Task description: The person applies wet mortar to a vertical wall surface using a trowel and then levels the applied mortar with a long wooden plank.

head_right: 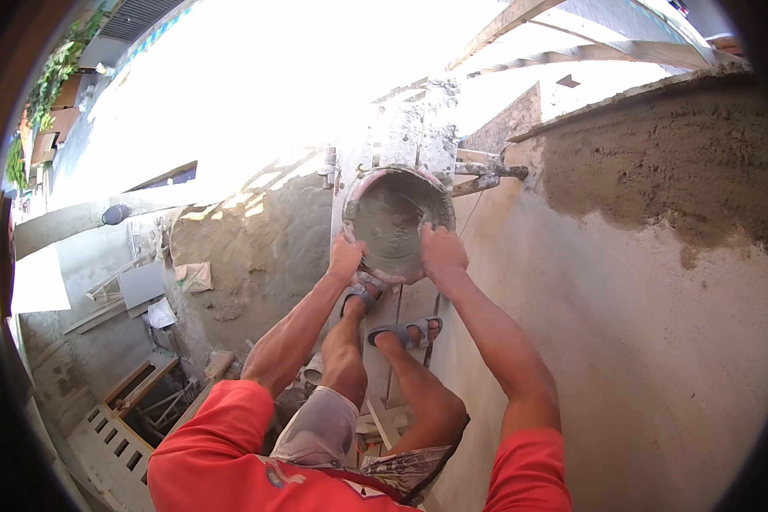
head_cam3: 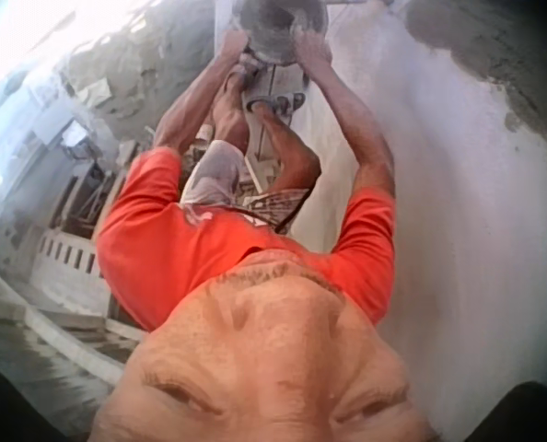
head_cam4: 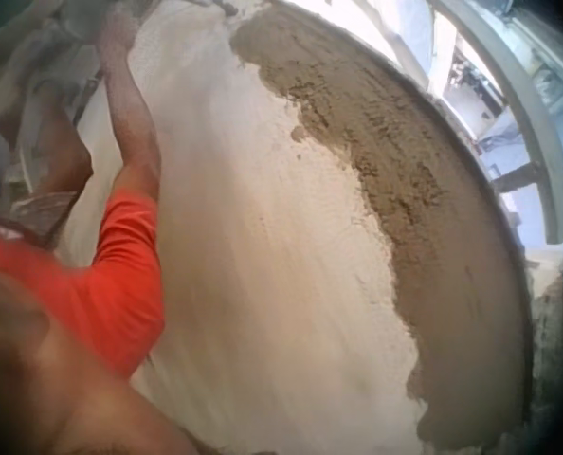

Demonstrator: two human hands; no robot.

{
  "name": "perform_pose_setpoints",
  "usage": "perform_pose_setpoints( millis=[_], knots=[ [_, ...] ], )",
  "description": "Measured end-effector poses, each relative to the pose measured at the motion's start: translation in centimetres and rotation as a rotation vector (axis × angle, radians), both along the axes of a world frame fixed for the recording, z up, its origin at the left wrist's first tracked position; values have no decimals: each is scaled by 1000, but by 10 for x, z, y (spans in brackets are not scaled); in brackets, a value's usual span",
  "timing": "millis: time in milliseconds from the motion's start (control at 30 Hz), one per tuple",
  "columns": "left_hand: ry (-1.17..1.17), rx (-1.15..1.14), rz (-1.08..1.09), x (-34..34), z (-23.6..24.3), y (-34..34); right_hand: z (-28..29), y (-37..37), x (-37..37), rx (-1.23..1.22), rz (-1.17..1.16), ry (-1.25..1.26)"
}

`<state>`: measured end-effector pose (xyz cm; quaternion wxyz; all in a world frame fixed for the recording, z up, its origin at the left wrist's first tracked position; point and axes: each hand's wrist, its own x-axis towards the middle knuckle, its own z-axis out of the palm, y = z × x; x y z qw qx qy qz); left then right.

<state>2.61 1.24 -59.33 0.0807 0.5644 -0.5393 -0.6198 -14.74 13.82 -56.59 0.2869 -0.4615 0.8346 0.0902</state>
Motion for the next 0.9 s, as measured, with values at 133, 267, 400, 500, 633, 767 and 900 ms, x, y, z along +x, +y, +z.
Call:
perform_pose_setpoints(
  millis=[133, 267, 400, 500, 633, 767, 900],
  knots=[
    [-45, 77, -32, 25, 64, -1, 87, 29, 39, 55, 153, -103],
    [-70, 81, -127, 31, 113, 11, 184, 63, -4, -26, -34, -198],
    [-75, 58, -215, 13, 181, 25, 205, 76, 7, -147, -258, -470],
    [51, 100, -116, 10, 214, 31, 227, 91, 12, 22, -186, -401],
    [58, 25, -178, 5, 250, 34, 302, 125, -3, 147, -158, -235],
    [-1, -44, -226, -18, 313, 31, 398, 132, -31, 138, -249, -44],
    [2, -117, -305, -32, 368, 28, 419, 132, -36, 160, -258, -21]
  ],
)
